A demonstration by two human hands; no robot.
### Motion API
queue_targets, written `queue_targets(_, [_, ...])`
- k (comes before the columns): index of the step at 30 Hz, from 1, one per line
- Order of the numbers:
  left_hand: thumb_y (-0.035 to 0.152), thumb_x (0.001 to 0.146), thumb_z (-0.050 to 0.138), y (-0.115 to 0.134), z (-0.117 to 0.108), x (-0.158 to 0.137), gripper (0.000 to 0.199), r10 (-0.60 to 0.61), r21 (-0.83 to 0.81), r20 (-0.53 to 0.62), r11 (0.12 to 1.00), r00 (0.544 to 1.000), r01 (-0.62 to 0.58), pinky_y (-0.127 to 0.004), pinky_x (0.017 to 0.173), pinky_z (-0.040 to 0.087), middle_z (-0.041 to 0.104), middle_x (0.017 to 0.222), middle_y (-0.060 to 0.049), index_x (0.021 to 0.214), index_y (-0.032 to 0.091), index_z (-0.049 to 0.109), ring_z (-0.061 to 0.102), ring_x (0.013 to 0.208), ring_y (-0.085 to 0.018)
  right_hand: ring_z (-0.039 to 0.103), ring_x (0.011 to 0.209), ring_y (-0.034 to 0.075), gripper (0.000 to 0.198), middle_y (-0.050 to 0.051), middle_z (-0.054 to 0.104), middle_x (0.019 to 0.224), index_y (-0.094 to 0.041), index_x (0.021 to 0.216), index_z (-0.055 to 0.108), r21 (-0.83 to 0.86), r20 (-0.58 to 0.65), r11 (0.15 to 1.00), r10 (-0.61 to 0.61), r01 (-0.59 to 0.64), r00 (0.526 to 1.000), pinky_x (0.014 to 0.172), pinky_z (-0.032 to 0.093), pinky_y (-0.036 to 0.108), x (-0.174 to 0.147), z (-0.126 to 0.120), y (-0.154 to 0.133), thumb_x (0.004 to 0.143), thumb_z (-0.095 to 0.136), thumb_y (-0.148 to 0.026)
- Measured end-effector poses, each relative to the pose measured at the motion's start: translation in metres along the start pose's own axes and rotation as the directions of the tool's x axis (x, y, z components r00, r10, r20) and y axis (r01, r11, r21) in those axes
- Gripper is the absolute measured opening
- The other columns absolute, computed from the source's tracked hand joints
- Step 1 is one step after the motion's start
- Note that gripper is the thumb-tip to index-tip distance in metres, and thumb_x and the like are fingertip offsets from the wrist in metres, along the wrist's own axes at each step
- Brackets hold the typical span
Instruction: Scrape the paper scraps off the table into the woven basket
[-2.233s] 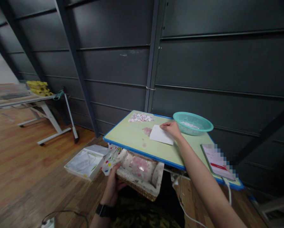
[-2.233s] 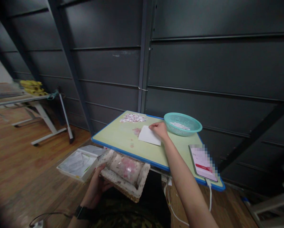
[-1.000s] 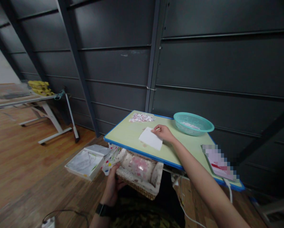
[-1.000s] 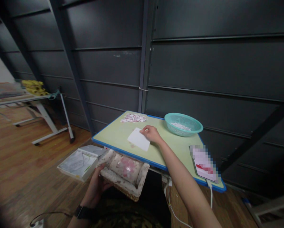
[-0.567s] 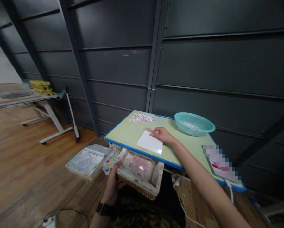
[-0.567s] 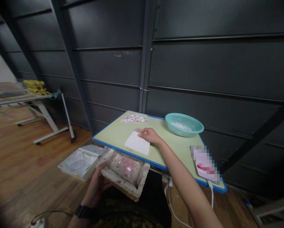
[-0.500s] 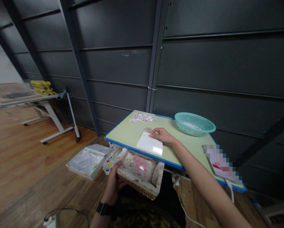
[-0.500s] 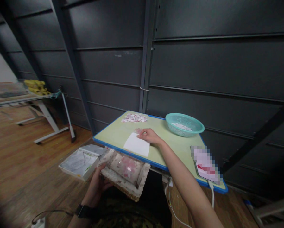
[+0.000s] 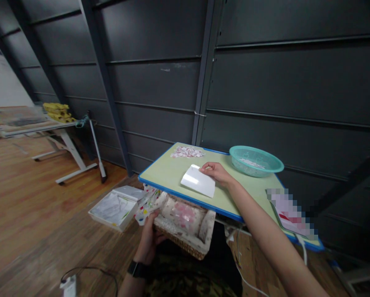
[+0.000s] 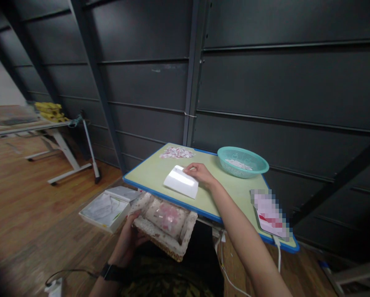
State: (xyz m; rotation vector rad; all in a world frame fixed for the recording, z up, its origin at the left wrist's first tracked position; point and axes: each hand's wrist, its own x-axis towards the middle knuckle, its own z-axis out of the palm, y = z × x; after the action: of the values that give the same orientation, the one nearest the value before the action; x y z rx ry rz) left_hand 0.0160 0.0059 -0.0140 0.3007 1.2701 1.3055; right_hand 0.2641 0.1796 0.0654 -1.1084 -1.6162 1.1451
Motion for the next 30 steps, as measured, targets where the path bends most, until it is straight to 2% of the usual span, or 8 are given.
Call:
queue_targets(2, [0.039,0.081,0.062,0.0,0.001,0.0,0.049,0.001,0.022,-0.012,1.0,1.0,-0.001,-0.035,0.06,0.058,0.066,0.081,-0.001,0.127,0.024,0.052,0.066,0.061,-0.019,0.056,0.059,0.016,0.053,0.007,0.069,0.073,-0.014,0.085,0.069,-0.043,-0.261,0.998,-0.056,0.047,0.964,0.052,0.038,0.025,0.007,-0.009,0.002,0.061,0.073,-0.061])
queue_targets(4, [0.039,0.082,0.061,0.0,0.001,0.001,0.048,0.0,0.037,-0.02,0.999,1.0,0.001,-0.034,0.058,0.057,0.066,0.079,-0.002,0.126,0.024,0.052,0.065,0.058,-0.018,0.061,0.067,0.021,0.052,0.011,0.072,0.079,-0.013,0.087,0.072,-0.193,-0.509,0.98,-0.144,0.05,0.849,0.057,0.041,0.028,0.013,-0.021,0.003,0.067,0.068,-0.061])
queue_targets(6, [0.039,0.082,0.06,-0.001,0.001,0.002,0.047,-0.007,0.039,-0.02,0.999,1.0,0.008,-0.035,0.057,0.057,0.067,0.081,-0.003,0.126,0.023,0.052,0.065,0.057,-0.018,0.063,0.075,0.025,0.049,0.013,0.074,0.083,-0.013,0.088,0.076,-0.355,-0.633,0.935,-0.226,-0.019,0.741,0.063,0.043,0.031,0.015,-0.034,0.003,0.072,0.064,-0.057])
queue_targets(9, [0.039,0.082,0.061,-0.002,-0.002,0.004,0.05,0.003,0.046,0.028,0.999,1.0,-0.004,-0.038,0.063,0.059,0.07,0.091,-0.005,0.128,0.024,0.05,0.069,0.067,-0.022,0.066,0.08,0.029,0.041,0.014,0.076,0.086,-0.014,0.09,0.078,-0.476,-0.691,0.864,-0.253,-0.164,0.677,0.069,0.044,0.034,0.012,-0.05,-0.001,0.076,0.062,-0.05])
queue_targets(18, [0.039,0.081,0.061,-0.003,-0.004,0.005,0.048,0.0,0.074,0.041,0.997,0.999,-0.003,-0.038,0.065,0.058,0.07,0.097,-0.006,0.125,0.023,0.051,0.069,0.071,-0.023,0.067,0.076,0.028,0.027,0.013,0.076,0.083,-0.018,0.082,0.079,-0.621,-0.632,0.734,-0.26,-0.276,0.731,0.064,0.043,0.032,0.013,-0.056,0.006,0.078,0.064,-0.039])
queue_targets(22, [0.038,0.082,0.059,0.0,-0.001,0.004,0.048,0.001,0.078,0.034,0.997,0.999,-0.004,-0.037,0.064,0.058,0.07,0.097,-0.007,0.127,0.022,0.051,0.069,0.071,-0.023,0.066,0.069,0.025,0.024,0.011,0.076,0.076,-0.017,0.072,0.078,-0.616,-0.577,0.757,-0.248,-0.216,0.779,0.058,0.042,0.03,0.016,-0.056,0.01,0.073,0.067,-0.039])
queue_targets(26, [0.038,0.083,0.058,0.0,-0.001,0.004,0.049,-0.014,0.084,0.021,0.996,1.0,0.012,-0.037,0.063,0.058,0.07,0.091,-0.007,0.129,0.021,0.051,0.068,0.068,-0.023,0.066,0.066,0.025,0.022,0.011,0.075,0.071,-0.018,0.067,0.077,-0.595,-0.617,0.771,-0.257,-0.227,0.744,0.056,0.041,0.03,0.015,-0.056,0.011,0.071,0.068,-0.038])
queue_targets(30, [0.037,0.081,0.06,-0.001,-0.002,0.005,0.048,-0.003,0.068,0.02,0.998,1.0,0.002,-0.036,0.061,0.057,0.069,0.09,-0.005,0.126,0.023,0.052,0.068,0.065,-0.021,0.065,0.063,0.023,0.021,0.009,0.073,0.067,-0.018,0.062,0.075,-0.555,-0.532,0.816,-0.199,-0.162,0.823,0.056,0.042,0.03,0.017,-0.052,0.013,0.067,0.071,-0.038])
